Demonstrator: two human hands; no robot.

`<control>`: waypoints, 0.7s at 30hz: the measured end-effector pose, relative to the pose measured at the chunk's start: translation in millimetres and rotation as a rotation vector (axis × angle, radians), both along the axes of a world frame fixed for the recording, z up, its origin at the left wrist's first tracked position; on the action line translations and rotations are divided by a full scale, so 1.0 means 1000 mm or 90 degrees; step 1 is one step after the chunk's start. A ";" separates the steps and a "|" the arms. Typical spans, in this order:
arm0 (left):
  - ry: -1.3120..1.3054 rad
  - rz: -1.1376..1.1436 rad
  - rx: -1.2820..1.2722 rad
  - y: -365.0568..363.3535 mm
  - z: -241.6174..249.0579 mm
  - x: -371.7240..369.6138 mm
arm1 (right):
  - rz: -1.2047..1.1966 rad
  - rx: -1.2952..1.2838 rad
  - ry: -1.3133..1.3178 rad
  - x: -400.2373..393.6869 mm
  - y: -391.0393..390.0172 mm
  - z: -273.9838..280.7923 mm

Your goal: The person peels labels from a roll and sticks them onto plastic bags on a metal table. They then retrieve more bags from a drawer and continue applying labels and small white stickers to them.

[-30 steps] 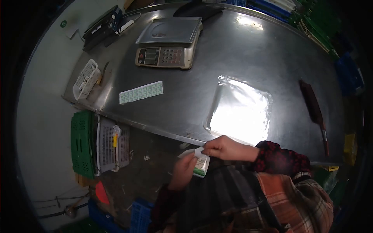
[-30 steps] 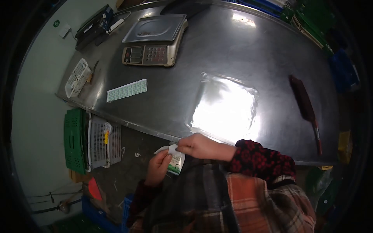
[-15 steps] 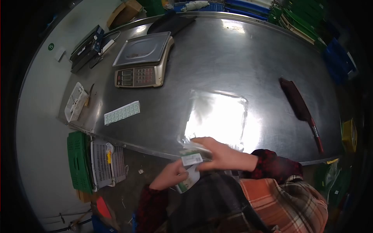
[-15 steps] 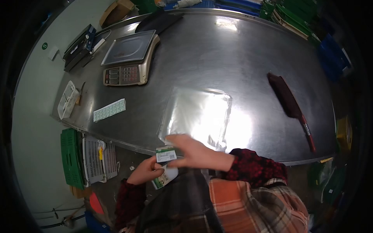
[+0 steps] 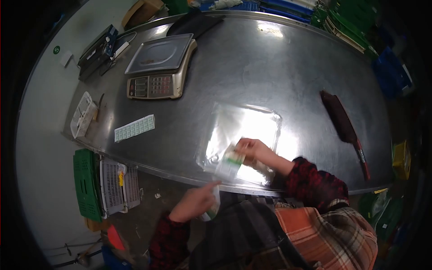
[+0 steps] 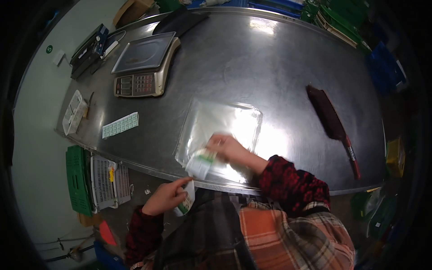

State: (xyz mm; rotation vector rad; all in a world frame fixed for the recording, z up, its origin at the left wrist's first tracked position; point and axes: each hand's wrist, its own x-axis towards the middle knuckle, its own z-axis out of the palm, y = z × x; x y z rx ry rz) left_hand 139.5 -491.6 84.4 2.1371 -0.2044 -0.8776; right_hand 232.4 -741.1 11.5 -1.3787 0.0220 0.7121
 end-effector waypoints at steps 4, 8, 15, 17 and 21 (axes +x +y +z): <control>-0.035 0.384 -0.238 0.012 -0.030 -0.027 | 0.004 -0.247 -0.199 0.080 -0.050 -0.004; 0.046 0.503 -0.352 0.017 -0.043 -0.064 | 0.143 -0.246 -0.181 0.107 -0.042 -0.020; 0.226 0.517 -0.396 0.010 -0.039 -0.089 | 0.257 -0.620 -0.527 0.102 -0.010 -0.046; 0.249 0.475 -0.363 0.009 -0.033 -0.089 | 0.198 -0.637 -0.513 0.098 -0.014 -0.035; 0.191 0.414 -0.309 0.014 -0.041 -0.071 | 0.148 -0.550 -0.480 0.102 -0.054 -0.056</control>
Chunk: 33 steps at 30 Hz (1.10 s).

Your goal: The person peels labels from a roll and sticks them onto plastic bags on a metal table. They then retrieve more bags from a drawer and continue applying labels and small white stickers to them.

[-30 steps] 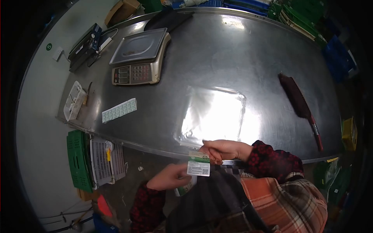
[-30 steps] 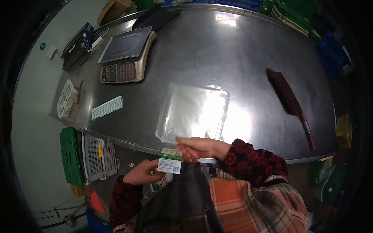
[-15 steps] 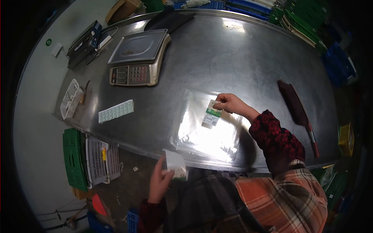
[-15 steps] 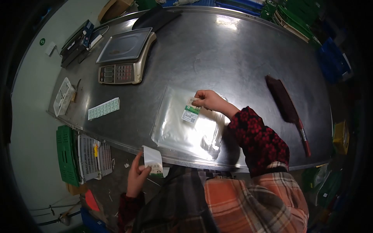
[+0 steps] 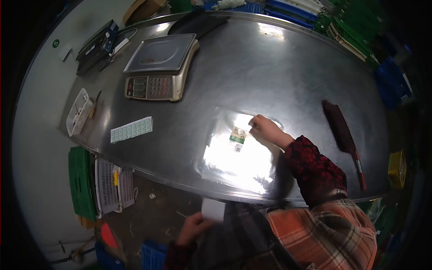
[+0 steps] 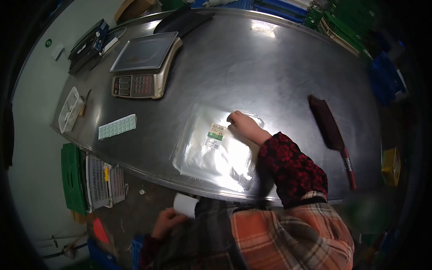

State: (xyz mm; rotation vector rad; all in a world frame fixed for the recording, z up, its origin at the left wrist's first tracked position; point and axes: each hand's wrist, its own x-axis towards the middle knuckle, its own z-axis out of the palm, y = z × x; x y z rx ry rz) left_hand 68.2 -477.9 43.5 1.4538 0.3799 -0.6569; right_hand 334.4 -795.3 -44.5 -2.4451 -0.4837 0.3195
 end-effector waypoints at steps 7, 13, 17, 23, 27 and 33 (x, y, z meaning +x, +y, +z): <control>-0.193 0.051 -0.120 -0.027 -0.018 0.135 | -0.016 0.092 -0.022 -0.008 0.003 0.007; -0.098 0.095 -0.314 -0.081 -0.060 0.231 | 0.029 -0.028 -0.029 0.007 0.012 -0.005; -0.133 -0.017 -0.227 -0.085 -0.116 0.256 | 0.043 -0.060 -0.029 0.013 0.014 -0.014; 0.036 0.169 -0.353 -0.087 -0.106 0.255 | 0.067 0.052 -0.062 0.008 0.013 -0.009; 0.023 0.170 -0.349 -0.088 -0.110 0.251 | 0.104 -0.022 -0.008 0.011 0.016 -0.009; 0.012 0.169 -0.326 -0.089 -0.116 0.250 | 0.057 0.027 -0.041 0.006 0.014 -0.017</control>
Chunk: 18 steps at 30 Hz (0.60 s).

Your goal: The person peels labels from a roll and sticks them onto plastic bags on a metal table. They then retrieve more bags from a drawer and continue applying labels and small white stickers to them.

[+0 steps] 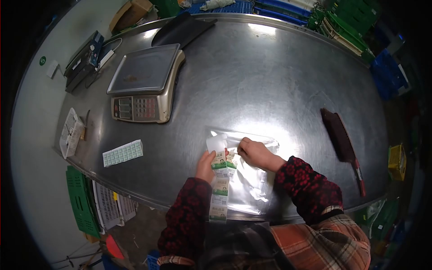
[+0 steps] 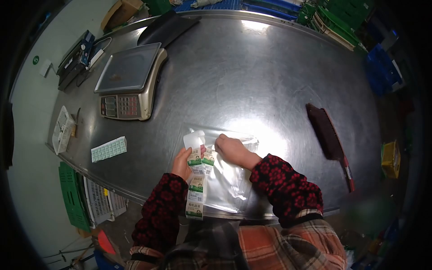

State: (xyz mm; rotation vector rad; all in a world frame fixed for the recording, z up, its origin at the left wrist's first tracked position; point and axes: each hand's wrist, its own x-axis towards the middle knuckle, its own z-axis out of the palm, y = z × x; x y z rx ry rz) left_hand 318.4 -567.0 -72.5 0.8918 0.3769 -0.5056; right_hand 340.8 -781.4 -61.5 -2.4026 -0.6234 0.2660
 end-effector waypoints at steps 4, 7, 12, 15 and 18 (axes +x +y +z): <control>-0.010 0.021 0.033 -0.001 -0.019 0.000 | -0.078 0.071 -0.069 -0.013 -0.006 0.012; -0.035 0.017 0.051 0.001 -0.026 0.000 | -0.062 0.057 0.171 -0.040 -0.039 0.039; -0.026 0.030 0.017 0.007 -0.046 -0.004 | 0.148 0.168 0.631 -0.191 -0.093 0.097; -0.095 0.018 0.034 -0.002 -0.026 -0.004 | 0.149 0.309 0.528 -0.288 -0.104 0.079; -0.141 0.000 0.104 -0.003 -0.030 -0.005 | 0.126 0.311 0.650 -0.300 -0.115 0.109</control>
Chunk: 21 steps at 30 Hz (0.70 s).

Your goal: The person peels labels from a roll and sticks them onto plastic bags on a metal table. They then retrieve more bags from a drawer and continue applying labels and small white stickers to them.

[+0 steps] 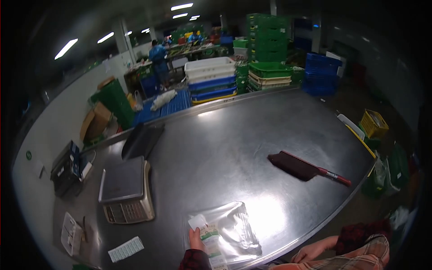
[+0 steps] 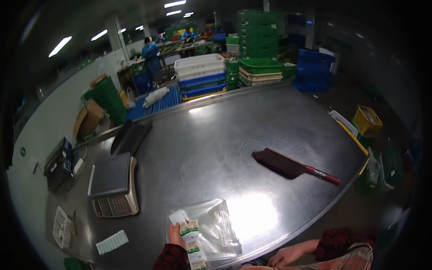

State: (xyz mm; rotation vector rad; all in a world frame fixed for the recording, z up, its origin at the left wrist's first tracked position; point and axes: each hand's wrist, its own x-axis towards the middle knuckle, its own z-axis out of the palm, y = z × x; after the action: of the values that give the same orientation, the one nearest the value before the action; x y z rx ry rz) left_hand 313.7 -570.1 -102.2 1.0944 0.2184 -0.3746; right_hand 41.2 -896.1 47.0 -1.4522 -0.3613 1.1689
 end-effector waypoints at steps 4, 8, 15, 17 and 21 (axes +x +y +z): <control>0.017 0.010 -0.043 0.003 0.040 -0.014 | -0.351 -0.327 -0.042 0.027 0.024 0.016; -0.040 -0.022 0.067 0.040 0.104 -0.061 | -0.355 -0.307 -0.261 0.059 0.059 -0.017; -0.116 0.121 0.438 0.140 0.073 -0.188 | -0.302 -0.124 -0.148 0.095 0.122 0.006; -0.094 0.294 -0.046 0.138 0.023 -0.215 | -0.183 -0.204 -0.174 0.103 0.141 -0.039; -0.072 0.530 -0.009 0.140 0.067 -0.279 | 0.113 -0.089 -0.531 0.098 0.238 -0.027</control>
State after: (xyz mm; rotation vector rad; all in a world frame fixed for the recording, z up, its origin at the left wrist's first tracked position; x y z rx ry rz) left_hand 34.9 -430.2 -35.1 0.9172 0.5406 0.4286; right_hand 139.0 -658.2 20.2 -2.0251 -1.0096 0.6730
